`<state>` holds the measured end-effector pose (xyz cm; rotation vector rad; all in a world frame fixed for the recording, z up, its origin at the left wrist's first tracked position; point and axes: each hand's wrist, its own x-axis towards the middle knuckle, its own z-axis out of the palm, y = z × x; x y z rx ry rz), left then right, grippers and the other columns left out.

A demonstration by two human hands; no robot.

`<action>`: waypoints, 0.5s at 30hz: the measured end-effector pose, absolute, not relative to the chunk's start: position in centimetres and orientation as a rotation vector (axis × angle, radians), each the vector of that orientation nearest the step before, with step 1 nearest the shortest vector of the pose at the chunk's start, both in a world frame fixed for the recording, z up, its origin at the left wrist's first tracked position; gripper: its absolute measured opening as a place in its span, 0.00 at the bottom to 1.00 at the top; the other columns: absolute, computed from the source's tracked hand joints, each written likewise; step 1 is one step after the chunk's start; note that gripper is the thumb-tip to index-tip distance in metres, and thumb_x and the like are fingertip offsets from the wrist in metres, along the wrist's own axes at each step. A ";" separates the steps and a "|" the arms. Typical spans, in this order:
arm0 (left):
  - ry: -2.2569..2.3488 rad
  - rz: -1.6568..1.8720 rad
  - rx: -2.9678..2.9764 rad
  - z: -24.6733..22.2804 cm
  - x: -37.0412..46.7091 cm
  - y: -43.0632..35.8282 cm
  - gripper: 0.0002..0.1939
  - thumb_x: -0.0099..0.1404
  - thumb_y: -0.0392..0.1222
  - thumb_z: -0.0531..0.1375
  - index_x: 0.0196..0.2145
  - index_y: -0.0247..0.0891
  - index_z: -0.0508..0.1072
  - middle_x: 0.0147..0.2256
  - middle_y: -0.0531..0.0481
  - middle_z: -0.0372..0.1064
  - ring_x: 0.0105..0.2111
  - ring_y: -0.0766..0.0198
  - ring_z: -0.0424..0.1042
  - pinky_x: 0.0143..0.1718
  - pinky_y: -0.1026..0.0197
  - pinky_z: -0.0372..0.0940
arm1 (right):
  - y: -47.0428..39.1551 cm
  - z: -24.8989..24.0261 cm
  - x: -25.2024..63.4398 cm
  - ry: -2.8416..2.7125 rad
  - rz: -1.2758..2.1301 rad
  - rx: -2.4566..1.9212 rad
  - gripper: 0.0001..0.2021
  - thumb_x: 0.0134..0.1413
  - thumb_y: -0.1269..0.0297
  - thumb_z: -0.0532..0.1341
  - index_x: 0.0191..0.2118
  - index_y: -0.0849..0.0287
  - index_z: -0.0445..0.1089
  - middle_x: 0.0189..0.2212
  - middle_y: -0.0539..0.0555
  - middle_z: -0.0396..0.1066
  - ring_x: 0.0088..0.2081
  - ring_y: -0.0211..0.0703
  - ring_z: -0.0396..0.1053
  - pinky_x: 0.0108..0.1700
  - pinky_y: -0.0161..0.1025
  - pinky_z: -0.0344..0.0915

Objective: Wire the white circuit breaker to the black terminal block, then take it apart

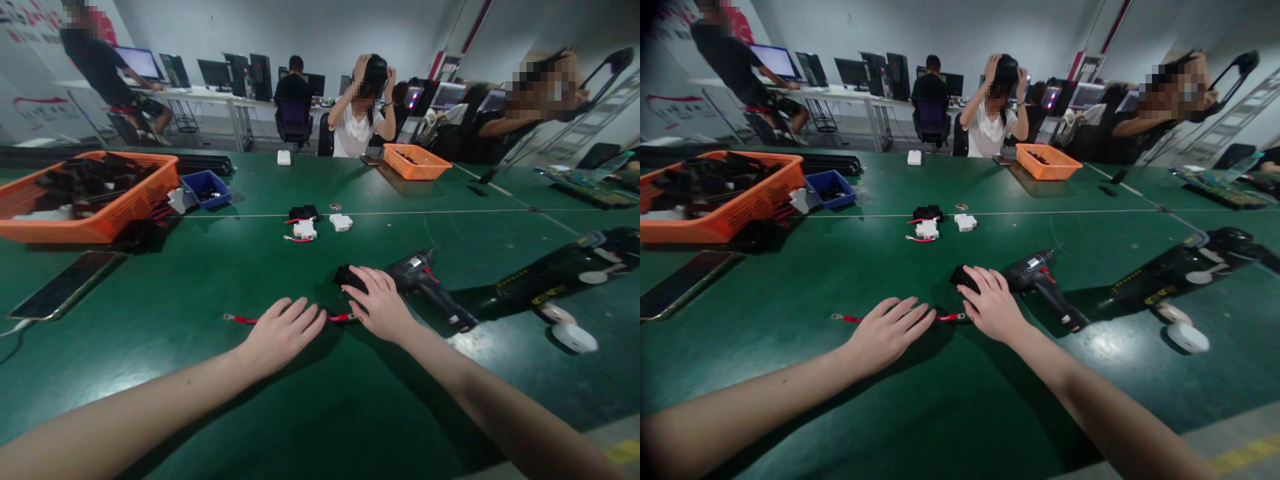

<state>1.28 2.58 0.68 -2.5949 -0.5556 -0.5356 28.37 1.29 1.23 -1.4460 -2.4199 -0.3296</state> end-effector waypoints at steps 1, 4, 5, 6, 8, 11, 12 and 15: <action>-0.550 -0.536 -2.601 0.7 1.3 2.6 0.17 0.68 0.32 0.55 0.54 0.37 0.71 0.49 0.47 0.74 0.49 0.55 0.69 0.45 0.52 0.62 | 1.3 1.2 28.5 -2.419 -0.319 -1.453 0.15 0.63 0.65 0.58 0.53 0.56 0.72 0.65 0.62 0.58 0.65 0.58 0.55 0.63 0.59 0.52; -0.548 -0.542 -2.622 0.6 1.3 2.7 0.16 0.69 0.32 0.55 0.53 0.37 0.71 0.47 0.46 0.75 0.47 0.55 0.69 0.44 0.53 0.61 | 1.0 1.3 28.9 -2.407 -0.286 -1.455 0.10 0.63 0.63 0.59 0.46 0.56 0.75 0.63 0.61 0.60 0.64 0.57 0.55 0.63 0.58 0.53; -0.550 -0.548 -2.627 0.6 1.3 2.8 0.16 0.69 0.32 0.55 0.53 0.36 0.72 0.46 0.46 0.75 0.47 0.56 0.70 0.44 0.53 0.61 | 0.9 1.3 29.0 -2.405 -0.274 -1.451 0.09 0.63 0.62 0.59 0.44 0.57 0.75 0.62 0.61 0.61 0.64 0.57 0.55 0.63 0.57 0.53; -0.551 -0.553 -2.630 0.7 1.3 2.8 0.16 0.69 0.32 0.55 0.52 0.36 0.72 0.46 0.46 0.75 0.46 0.56 0.70 0.43 0.53 0.61 | 0.8 1.3 29.2 -2.402 -0.265 -1.447 0.08 0.62 0.63 0.60 0.42 0.57 0.75 0.62 0.61 0.62 0.64 0.57 0.56 0.63 0.57 0.53; -0.547 -0.568 -2.630 0.7 1.3 2.9 0.15 0.69 0.32 0.55 0.52 0.36 0.72 0.45 0.47 0.76 0.45 0.57 0.70 0.42 0.54 0.61 | 0.7 1.3 29.4 -2.389 -0.253 -1.446 0.07 0.61 0.64 0.61 0.42 0.57 0.75 0.61 0.61 0.63 0.64 0.57 0.56 0.63 0.57 0.53; -0.544 -0.577 -2.637 0.9 1.4 2.9 0.15 0.69 0.31 0.55 0.52 0.36 0.72 0.43 0.48 0.76 0.44 0.58 0.70 0.42 0.54 0.60 | 0.7 1.3 29.5 -2.384 -0.245 -1.449 0.10 0.62 0.64 0.60 0.47 0.57 0.74 0.62 0.61 0.62 0.64 0.58 0.56 0.62 0.58 0.54; -0.546 -0.575 -2.643 0.9 1.4 2.9 0.16 0.69 0.31 0.55 0.52 0.36 0.72 0.43 0.48 0.76 0.43 0.58 0.70 0.41 0.54 0.60 | 0.8 1.4 29.5 -2.392 -0.239 -1.445 0.10 0.62 0.65 0.60 0.47 0.57 0.74 0.62 0.61 0.62 0.64 0.58 0.56 0.62 0.58 0.54; -0.563 -0.552 -2.658 0.9 1.6 2.9 0.17 0.69 0.31 0.55 0.54 0.38 0.71 0.43 0.48 0.76 0.43 0.58 0.70 0.41 0.54 0.59 | 0.8 1.5 29.5 -2.408 -0.215 -1.429 0.08 0.61 0.66 0.60 0.45 0.56 0.74 0.61 0.60 0.63 0.64 0.57 0.56 0.62 0.59 0.54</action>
